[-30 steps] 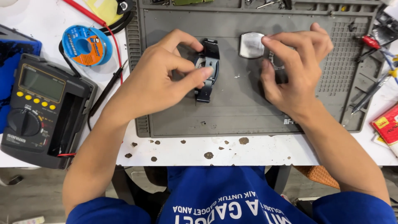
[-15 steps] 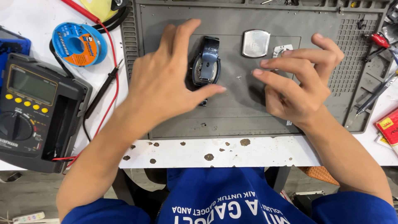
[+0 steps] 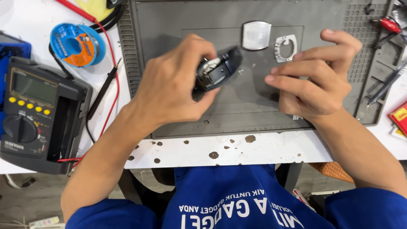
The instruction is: Reassembling a watch case and soldering internal components at a repair bench.
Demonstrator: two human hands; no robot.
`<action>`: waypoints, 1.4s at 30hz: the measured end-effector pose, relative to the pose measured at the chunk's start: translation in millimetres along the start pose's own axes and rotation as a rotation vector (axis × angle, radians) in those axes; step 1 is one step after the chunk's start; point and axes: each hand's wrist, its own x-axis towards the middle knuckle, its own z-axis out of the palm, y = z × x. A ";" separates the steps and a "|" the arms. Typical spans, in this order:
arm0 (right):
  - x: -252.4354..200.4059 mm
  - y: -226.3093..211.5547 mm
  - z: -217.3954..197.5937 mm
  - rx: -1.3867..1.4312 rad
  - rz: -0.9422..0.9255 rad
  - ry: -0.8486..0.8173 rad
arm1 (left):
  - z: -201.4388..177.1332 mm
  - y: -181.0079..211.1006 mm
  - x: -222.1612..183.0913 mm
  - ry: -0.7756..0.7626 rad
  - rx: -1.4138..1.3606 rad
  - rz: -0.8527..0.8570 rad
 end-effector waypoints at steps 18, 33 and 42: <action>8.1 -12.0 6.1 -0.056 0.020 -0.241 | 1.4 -1.6 0.2 -0.070 0.435 -0.323; 16.1 -22.6 7.6 -0.131 0.110 -0.415 | 3.2 3.8 -3.4 -0.019 0.102 0.152; 9.2 -18.8 22.1 -0.168 0.120 -0.453 | 3.5 -3.7 -2.9 -0.023 0.015 0.135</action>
